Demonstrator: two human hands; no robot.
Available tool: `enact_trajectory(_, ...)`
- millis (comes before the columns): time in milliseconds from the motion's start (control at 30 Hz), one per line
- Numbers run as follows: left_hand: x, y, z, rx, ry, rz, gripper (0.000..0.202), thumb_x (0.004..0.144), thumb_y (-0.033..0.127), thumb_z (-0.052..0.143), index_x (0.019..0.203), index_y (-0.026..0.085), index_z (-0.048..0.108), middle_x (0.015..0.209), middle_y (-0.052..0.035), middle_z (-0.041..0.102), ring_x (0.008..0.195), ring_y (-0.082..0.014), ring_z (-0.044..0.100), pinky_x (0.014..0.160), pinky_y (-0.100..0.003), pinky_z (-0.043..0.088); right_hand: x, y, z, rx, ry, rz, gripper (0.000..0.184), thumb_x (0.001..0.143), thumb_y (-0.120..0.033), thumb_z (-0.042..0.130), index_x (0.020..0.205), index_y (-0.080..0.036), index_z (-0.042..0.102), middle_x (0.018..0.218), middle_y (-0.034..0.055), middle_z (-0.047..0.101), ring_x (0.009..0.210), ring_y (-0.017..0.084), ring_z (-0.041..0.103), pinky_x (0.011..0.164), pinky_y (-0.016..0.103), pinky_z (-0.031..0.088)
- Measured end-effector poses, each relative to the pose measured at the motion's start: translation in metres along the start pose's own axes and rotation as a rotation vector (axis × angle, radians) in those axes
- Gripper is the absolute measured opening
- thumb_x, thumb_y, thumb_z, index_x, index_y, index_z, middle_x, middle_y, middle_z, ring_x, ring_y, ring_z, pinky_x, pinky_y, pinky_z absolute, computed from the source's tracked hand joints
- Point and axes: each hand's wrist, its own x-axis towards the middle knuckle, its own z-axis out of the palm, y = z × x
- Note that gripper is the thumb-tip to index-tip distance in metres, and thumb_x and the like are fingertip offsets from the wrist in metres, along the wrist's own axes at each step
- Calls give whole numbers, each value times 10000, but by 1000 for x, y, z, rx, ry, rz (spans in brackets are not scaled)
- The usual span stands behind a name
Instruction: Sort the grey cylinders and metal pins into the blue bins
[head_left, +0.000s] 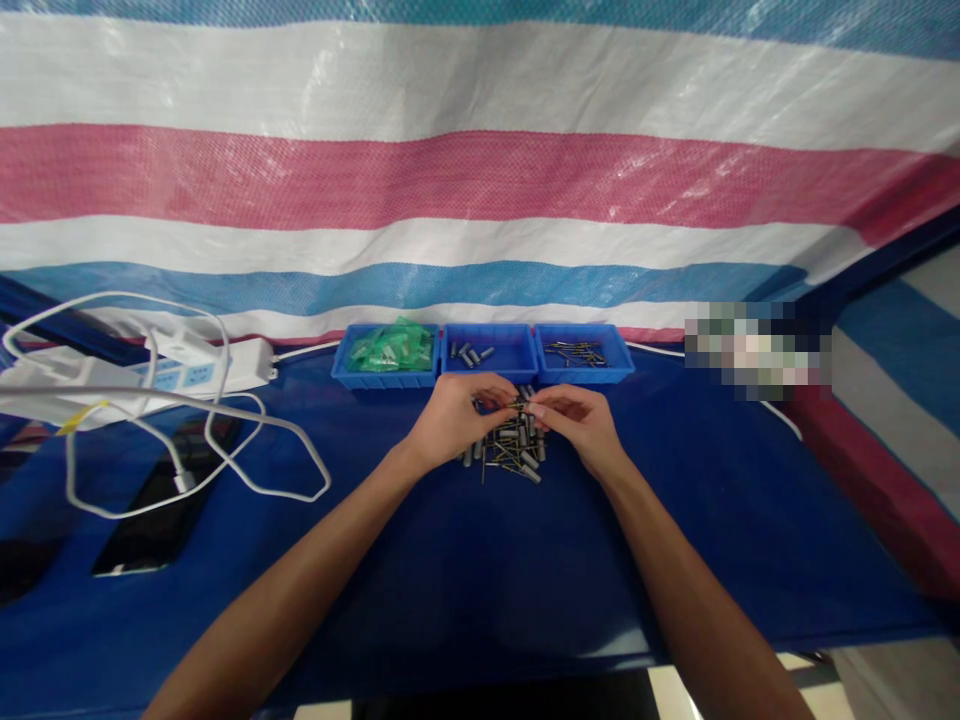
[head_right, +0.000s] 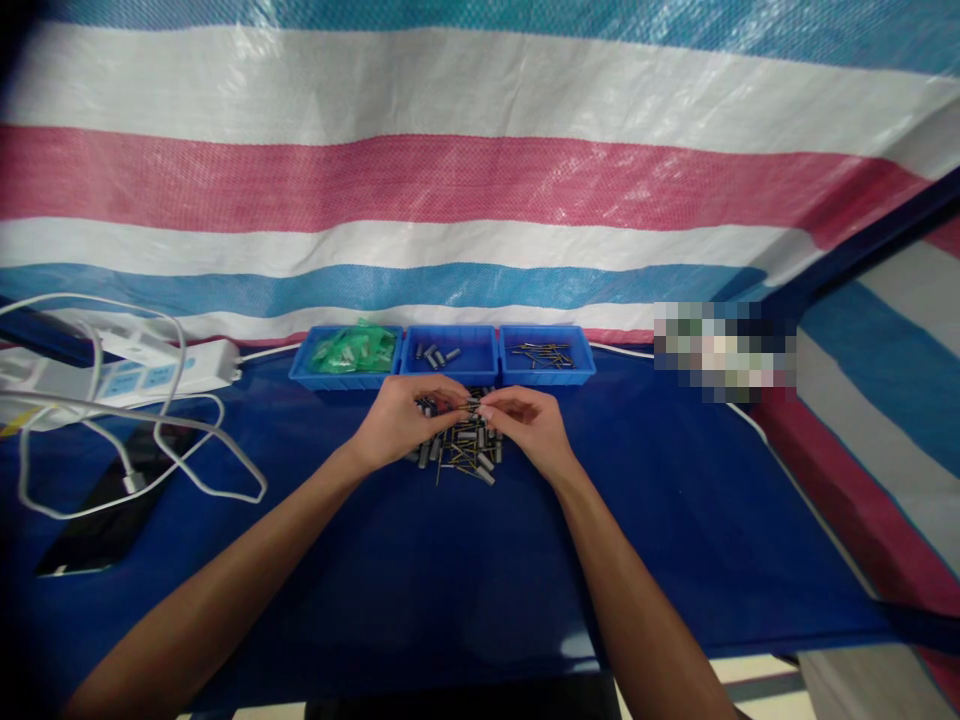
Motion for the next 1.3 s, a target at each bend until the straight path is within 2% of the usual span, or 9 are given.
enact_trajectory(133,0,4,-10,302,-58,-35,213,862,206,764,1075,192,768,1007,-46,806,886,-198,759,840,-310,601,3,2,-6,-14,112,-76,206,769,-390,885,883,-233,816,769,23,776,614,154,667,591,289,551)
enact_trajectory(233,-1,8,-18,591,-96,-127,216,907,272,727,1111,212,762,1070,-75,797,955,-255,757,861,-361,591,6,3,-13,-23,241,-155,229,797,-367,860,988,-252,808,974,46,810,643,151,678,570,288,548)
enact_trajectory(333,-2,8,-19,776,-137,-208,213,930,285,689,1122,223,757,1037,-90,795,944,-288,758,808,-364,586,8,2,-17,-19,333,-183,325,804,-355,841,1112,-267,782,1207,71,779,711,165,709,582,299,559)
enact_trajectory(467,-3,2,-11,874,-171,-216,219,967,266,615,1130,225,754,1011,-113,791,923,-300,761,775,-352,567,9,1,-18,-6,343,-126,388,807,-362,824,1175,-271,745,1296,91,745,736,171,722,604,308,567)
enact_trajectory(667,-5,-8,1,914,-132,-197,191,975,194,540,1042,203,719,967,-120,775,897,-299,753,740,-332,532,7,1,-13,-11,297,-101,338,828,-382,799,1131,-249,730,1220,93,769,676,152,688,588,305,546)
enact_trajectory(900,-5,-17,8,758,-74,-179,325,870,104,605,1179,200,638,941,-83,756,869,-263,736,783,-318,535,7,3,-10,30,266,-84,287,831,-329,792,1100,-246,736,1149,67,785,650,139,670,584,294,519)
enact_trajectory(1100,-5,-16,10,608,13,-62,270,871,110,604,1118,185,684,932,-74,734,836,-220,710,802,-310,547,7,5,-8,17,227,-93,277,848,-343,779,1099,-237,735,1103,64,790,649,141,665,590,295,516)
enact_trajectory(1200,-3,-6,11,361,90,15,196,858,121,633,1019,169,733,906,-66,742,816,-192,706,828,-306,561,6,6,-7,-10,200,-91,289,857,-373,773,1108,-237,728,1081,66,792,655,148,664,593,301,521)
enact_trajectory(1300,-1,1,14,-8,151,-56,179,843,185,700,1006,153,765,900,-60,772,815,-181,728,810,-290,586,5,6,-5,-6,160,-97,291,861,-377,775,1115,-243,727,1057,60,792,652,149,666,594,301,521)
